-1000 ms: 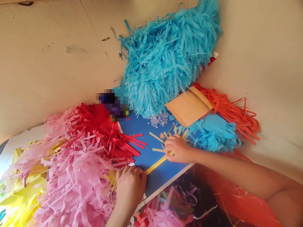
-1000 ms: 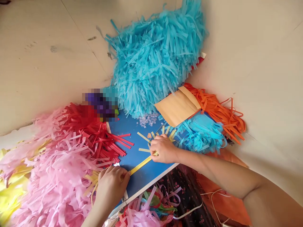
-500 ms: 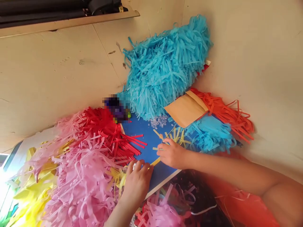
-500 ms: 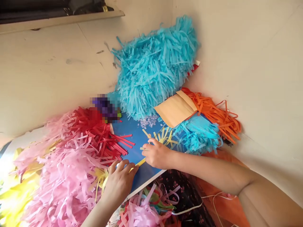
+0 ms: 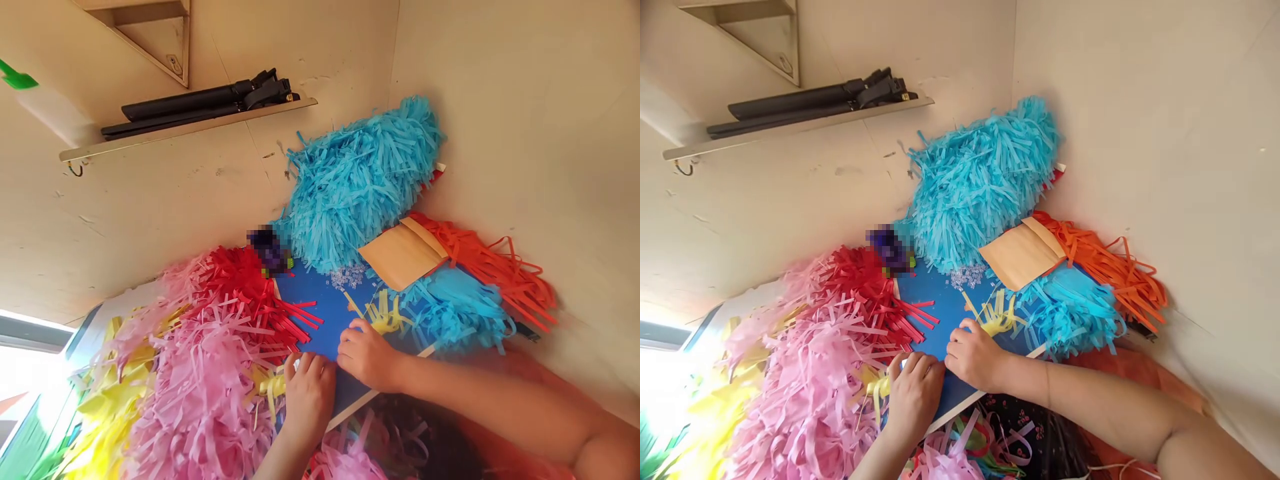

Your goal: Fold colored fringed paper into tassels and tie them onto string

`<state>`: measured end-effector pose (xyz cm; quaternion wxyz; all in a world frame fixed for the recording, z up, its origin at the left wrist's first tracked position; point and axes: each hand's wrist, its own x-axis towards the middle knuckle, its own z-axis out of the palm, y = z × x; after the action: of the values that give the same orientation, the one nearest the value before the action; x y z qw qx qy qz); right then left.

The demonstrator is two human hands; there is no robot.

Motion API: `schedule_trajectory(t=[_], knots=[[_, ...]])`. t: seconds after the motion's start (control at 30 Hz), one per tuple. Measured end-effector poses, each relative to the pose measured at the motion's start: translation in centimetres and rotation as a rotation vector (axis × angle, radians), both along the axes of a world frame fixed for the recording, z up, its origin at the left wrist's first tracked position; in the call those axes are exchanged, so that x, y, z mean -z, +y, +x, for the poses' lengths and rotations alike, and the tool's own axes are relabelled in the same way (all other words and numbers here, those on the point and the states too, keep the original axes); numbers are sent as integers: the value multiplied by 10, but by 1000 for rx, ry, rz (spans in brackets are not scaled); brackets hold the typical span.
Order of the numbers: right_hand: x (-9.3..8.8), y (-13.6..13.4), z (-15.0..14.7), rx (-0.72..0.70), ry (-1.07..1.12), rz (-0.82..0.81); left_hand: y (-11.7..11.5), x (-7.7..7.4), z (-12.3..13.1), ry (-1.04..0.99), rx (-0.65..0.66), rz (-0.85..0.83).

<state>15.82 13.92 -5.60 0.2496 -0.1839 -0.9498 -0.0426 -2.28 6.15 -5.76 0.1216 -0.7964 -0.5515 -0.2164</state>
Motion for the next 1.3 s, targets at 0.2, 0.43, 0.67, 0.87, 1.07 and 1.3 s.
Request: schedule_trajectory(t=[0.2,0.43,0.67,0.87,1.07,1.3], knots=[[7,-1,14,-29,68,174,-11,8,-9,-38,85,-8],[20,20,42,-58,129,-199,-11,17,-31,-209,139,-93],[25,30,43,85,122,-620,-4,13,-38,-334,123,-240],[16,31,44,103,70,-679,-5,12,-36,-417,80,-275],[13,29,40,162,16,-688,-4,18,-36,-363,51,-272],[1,30,31,246,-73,-729,-4,13,-35,-151,-34,-356]])
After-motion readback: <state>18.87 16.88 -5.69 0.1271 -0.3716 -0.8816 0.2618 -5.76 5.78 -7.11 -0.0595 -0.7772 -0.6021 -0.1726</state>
